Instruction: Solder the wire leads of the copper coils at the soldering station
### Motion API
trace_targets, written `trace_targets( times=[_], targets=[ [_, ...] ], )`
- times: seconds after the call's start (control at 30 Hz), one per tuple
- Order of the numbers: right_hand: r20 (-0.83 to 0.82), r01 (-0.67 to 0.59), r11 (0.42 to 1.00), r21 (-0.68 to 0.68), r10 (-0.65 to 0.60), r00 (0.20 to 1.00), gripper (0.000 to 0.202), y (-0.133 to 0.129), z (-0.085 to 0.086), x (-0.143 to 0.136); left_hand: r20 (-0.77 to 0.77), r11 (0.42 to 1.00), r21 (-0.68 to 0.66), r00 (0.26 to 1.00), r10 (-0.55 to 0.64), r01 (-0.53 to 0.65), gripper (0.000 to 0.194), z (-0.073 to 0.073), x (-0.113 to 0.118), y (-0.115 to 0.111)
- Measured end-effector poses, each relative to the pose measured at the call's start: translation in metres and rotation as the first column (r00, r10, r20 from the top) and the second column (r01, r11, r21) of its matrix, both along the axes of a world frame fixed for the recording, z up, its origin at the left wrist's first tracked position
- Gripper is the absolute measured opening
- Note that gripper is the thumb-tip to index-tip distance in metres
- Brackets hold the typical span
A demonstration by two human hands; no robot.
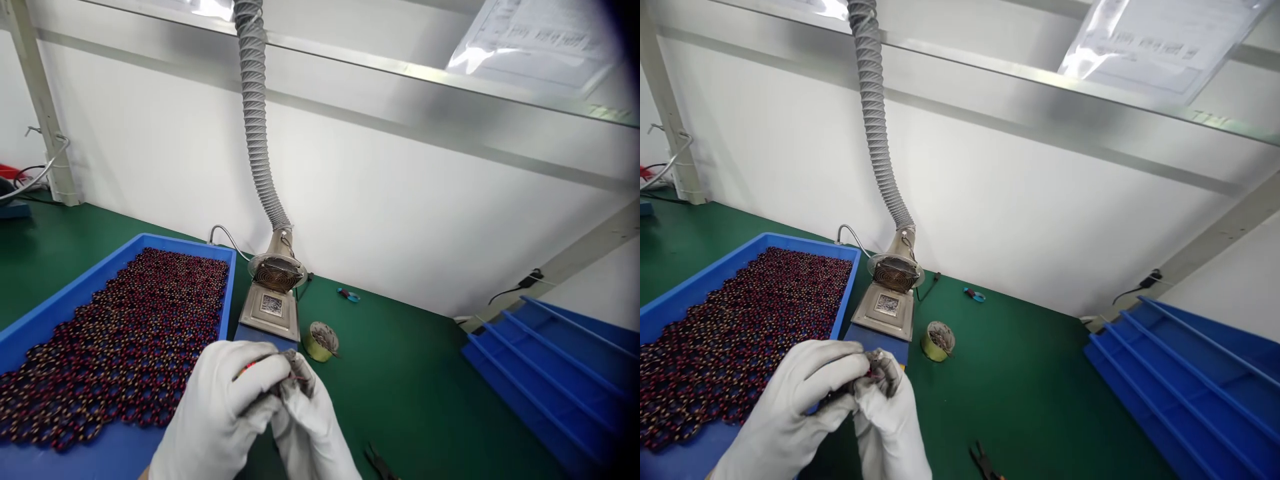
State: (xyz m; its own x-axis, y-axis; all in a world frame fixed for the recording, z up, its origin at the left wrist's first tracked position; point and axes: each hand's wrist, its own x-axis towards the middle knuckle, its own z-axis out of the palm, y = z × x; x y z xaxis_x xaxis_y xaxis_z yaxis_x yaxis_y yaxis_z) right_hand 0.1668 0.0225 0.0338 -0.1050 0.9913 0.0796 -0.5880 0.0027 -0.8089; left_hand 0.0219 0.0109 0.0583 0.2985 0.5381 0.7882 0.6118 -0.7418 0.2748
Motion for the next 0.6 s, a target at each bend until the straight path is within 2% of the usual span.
trace_targets(
  times=[0.1, 0.2, 0.27, 0.33, 0.4, 0.47, 0.53, 0.6],
  targets=[
    [-0.04, -0.033, 0.998, -0.044, 0.032, 0.999, 0.027, -0.008, 0.002, -0.006, 0.111, 0.985, -0.134, 0.989, -0.093, 0.108, 0.025, 0.0, -0.002, 0.002],
    [-0.11, -0.078, 0.993, -0.092, 0.067, 0.992, 0.026, -0.014, 0.006, -0.01, 0.3, 0.956, -0.214, 0.945, -0.132, 0.201, 0.015, 0.001, -0.003, 0.003],
    [-0.145, -0.112, 0.988, -0.111, 0.095, 0.985, 0.027, -0.014, 0.006, -0.011, 0.45, 0.912, -0.311, 0.886, -0.109, 0.27, 0.015, 0.003, -0.004, 0.003],
    [-0.145, -0.137, 0.984, -0.114, 0.12, 0.982, 0.029, -0.013, 0.005, -0.011, 0.597, 0.858, -0.393, 0.801, -0.034, 0.33, 0.017, 0.005, -0.005, 0.003],
    [-0.142, -0.16, 0.98, -0.118, 0.143, 0.98, 0.028, -0.013, 0.004, -0.01, 0.667, 0.829, -0.437, 0.744, 0.039, 0.348, 0.015, 0.008, -0.007, 0.002],
    [-0.165, -0.181, 0.974, -0.134, 0.158, 0.974, 0.023, -0.013, 0.005, -0.011, 0.611, 0.812, -0.477, 0.791, 0.031, 0.336, 0.016, 0.012, -0.007, 0.001],
    [-0.218, -0.194, 0.969, -0.155, 0.158, 0.963, 0.018, -0.015, 0.007, -0.012, 0.469, 0.821, -0.481, 0.881, -0.056, 0.308, 0.039, 0.015, -0.006, 0.0],
    [-0.271, -0.197, 0.963, -0.185, 0.143, 0.952, 0.018, -0.017, 0.008, -0.014, 0.382, 0.845, -0.449, 0.917, -0.111, 0.289, 0.046, 0.015, -0.002, 0.0]
  ],
)
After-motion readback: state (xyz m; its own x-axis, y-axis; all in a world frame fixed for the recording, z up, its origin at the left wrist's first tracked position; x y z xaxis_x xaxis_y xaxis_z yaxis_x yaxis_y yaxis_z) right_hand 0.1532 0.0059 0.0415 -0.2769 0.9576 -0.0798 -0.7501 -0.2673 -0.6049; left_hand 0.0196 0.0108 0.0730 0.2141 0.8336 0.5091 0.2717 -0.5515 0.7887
